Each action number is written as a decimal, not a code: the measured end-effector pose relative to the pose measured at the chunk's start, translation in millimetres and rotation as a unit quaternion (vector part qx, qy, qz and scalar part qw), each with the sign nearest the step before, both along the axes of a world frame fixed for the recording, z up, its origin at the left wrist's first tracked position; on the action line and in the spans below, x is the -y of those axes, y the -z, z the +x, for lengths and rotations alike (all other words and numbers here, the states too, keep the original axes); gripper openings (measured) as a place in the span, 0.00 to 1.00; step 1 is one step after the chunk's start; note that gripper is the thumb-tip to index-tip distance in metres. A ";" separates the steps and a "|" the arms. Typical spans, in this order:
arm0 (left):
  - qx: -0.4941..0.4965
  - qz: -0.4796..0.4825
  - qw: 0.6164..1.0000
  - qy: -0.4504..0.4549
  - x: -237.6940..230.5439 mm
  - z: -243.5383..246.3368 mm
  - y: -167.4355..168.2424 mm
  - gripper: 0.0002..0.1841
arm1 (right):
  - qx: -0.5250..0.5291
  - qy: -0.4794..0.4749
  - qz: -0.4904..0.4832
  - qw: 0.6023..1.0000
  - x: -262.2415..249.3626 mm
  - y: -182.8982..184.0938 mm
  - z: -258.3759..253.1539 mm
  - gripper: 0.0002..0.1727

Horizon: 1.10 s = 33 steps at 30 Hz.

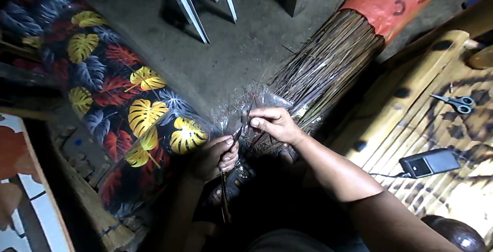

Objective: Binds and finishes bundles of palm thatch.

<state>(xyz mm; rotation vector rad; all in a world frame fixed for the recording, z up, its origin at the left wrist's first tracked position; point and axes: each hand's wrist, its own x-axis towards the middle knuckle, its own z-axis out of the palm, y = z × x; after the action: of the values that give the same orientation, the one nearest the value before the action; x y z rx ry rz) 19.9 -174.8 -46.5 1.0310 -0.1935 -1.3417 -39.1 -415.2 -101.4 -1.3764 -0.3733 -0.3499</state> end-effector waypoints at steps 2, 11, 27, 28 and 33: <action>0.005 0.008 1.000 0.000 -0.5 -0.4 1.4 0.15 | -0.023 0.007 0.035 0.999 5.2 -2.9 -0.6 0.15; 0.094 0.069 0.992 -0.038 4.8 -3.7 1.1 0.16 | -0.107 0.010 0.127 0.986 16.7 -8.7 0.6 0.24; 0.290 0.060 0.954 0.050 16.3 -23.6 22.3 0.21 | -0.041 0.097 0.155 0.982 26.2 -12.4 7.9 0.13; 0.302 0.067 0.949 0.058 18.6 -26.6 24.0 0.20 | -0.045 0.093 0.159 0.982 23.2 -13.0 7.0 0.13; 0.358 0.069 0.928 0.071 26.7 -32.2 33.1 0.15 | -0.046 0.086 0.180 0.979 22.3 -12.2 6.6 0.13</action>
<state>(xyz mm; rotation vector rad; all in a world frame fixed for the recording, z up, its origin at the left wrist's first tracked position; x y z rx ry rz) -12.3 -201.5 -79.6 1.6255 -0.7406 -1.0606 -32.5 -437.5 -89.1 -1.0650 -0.1053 -0.4705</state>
